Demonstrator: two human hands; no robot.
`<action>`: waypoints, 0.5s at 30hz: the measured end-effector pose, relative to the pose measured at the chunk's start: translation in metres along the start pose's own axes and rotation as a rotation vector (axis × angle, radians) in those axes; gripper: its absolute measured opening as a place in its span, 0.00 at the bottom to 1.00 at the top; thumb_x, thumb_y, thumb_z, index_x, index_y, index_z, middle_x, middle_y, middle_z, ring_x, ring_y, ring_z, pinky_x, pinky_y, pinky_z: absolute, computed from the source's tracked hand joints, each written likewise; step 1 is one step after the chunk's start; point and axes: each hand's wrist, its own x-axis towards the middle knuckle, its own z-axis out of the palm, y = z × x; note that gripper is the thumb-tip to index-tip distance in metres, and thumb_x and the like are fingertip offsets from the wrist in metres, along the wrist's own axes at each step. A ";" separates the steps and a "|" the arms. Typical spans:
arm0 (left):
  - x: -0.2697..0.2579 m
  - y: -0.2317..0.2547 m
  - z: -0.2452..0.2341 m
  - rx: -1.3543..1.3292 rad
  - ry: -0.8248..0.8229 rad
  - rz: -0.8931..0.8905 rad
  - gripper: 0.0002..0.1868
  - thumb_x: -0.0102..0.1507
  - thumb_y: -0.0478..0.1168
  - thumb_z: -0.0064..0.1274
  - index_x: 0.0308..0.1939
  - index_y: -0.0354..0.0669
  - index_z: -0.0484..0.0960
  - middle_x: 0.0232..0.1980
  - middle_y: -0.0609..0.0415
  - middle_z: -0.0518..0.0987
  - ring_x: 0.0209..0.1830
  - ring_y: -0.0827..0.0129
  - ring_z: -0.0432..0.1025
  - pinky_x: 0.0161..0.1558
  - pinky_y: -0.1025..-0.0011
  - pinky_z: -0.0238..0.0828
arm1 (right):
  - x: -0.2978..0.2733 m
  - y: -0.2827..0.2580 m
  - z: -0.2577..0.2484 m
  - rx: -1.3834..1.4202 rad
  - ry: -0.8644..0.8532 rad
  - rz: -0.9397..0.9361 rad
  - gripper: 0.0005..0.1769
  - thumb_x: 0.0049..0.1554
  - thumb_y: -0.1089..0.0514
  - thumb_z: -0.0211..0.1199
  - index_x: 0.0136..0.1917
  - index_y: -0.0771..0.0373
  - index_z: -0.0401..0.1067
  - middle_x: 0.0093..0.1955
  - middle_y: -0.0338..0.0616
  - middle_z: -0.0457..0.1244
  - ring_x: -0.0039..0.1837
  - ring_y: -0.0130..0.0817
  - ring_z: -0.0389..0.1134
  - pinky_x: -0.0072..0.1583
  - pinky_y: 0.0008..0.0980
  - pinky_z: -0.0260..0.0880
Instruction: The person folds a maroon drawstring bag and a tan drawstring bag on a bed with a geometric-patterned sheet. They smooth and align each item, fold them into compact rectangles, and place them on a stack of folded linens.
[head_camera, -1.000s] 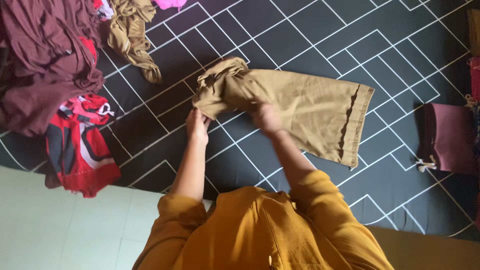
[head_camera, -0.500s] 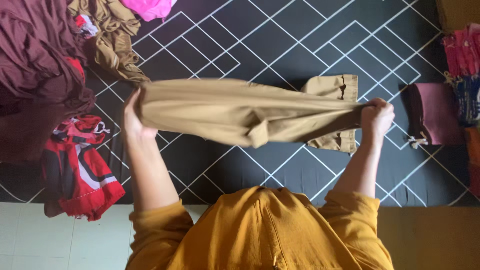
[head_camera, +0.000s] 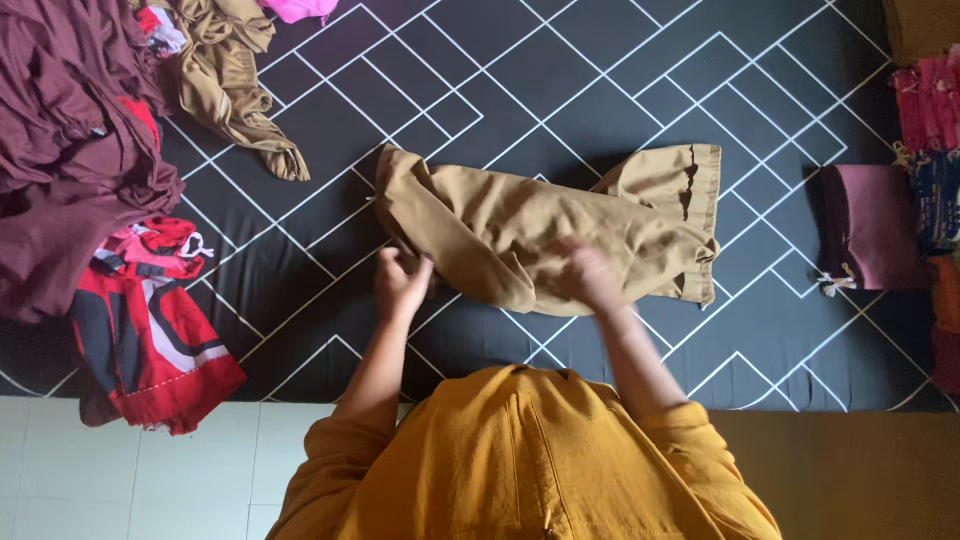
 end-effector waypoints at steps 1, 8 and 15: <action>-0.003 -0.006 0.004 0.104 -0.021 0.001 0.21 0.63 0.44 0.61 0.55 0.38 0.75 0.42 0.48 0.83 0.39 0.60 0.80 0.45 0.62 0.74 | -0.005 -0.014 0.014 0.043 -0.071 -0.076 0.18 0.51 0.48 0.70 0.50 0.61 0.76 0.44 0.43 0.67 0.39 0.31 0.67 0.40 0.31 0.70; 0.047 0.031 -0.039 -0.652 -0.071 0.029 0.12 0.67 0.29 0.45 0.53 0.39 0.79 0.46 0.60 0.80 0.43 0.77 0.72 0.47 0.75 0.72 | 0.003 0.031 0.018 1.048 0.068 0.411 0.14 0.66 0.47 0.56 0.53 0.58 0.70 0.49 0.38 0.62 0.51 0.30 0.64 0.53 0.31 0.69; 0.039 0.151 -0.138 -0.893 0.031 0.283 0.05 0.77 0.35 0.48 0.56 0.44 0.74 0.40 0.64 0.68 0.36 0.82 0.59 0.42 0.80 0.59 | 0.043 0.051 -0.084 0.859 0.278 0.585 0.06 0.68 0.65 0.56 0.58 0.61 0.69 0.47 0.34 0.61 0.49 0.22 0.60 0.50 0.25 0.60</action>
